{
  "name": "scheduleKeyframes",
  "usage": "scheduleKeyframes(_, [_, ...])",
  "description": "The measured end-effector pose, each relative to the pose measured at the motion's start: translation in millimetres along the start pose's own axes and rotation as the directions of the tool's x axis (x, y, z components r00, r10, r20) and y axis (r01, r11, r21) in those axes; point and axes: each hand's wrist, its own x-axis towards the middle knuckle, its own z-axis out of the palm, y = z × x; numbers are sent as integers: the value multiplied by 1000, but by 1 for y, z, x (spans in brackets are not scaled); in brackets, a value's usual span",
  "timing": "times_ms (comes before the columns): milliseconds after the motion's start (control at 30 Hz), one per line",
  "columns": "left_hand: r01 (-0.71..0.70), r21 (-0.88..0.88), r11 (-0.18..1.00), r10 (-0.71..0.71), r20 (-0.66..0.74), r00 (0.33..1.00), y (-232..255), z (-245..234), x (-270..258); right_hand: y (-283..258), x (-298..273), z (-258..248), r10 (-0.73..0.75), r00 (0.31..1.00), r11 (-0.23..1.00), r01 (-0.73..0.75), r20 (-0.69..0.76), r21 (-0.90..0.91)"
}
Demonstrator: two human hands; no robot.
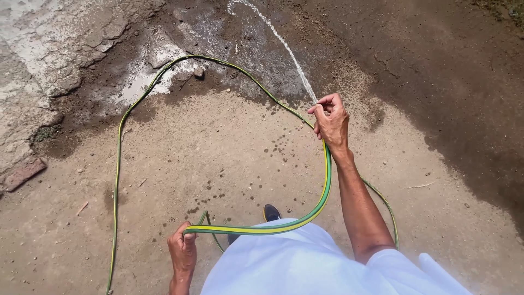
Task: A person uses a garden hose to water the ground in an outdoor area.
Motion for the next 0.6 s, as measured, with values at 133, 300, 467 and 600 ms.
scheduleKeyframes(133, [-24,-8,1000,24,-11,1000,1,-1,-4,7,1,-4,-20,1000,999,20,-12,-28])
scheduleKeyframes(300, [17,23,1000,-17,11,1000,-12,1,-6,18,-8,-17,54,996,997,-58,-69,-45])
scheduleKeyframes(467, [12,55,998,-14,34,999,-5,1,0,30,-20,-38,142,984,987,-149,-106,-60])
scheduleKeyframes(600, [-15,53,998,12,69,998,8,7,8,52,-30,-58,225,962,969,-238,-154,-67])
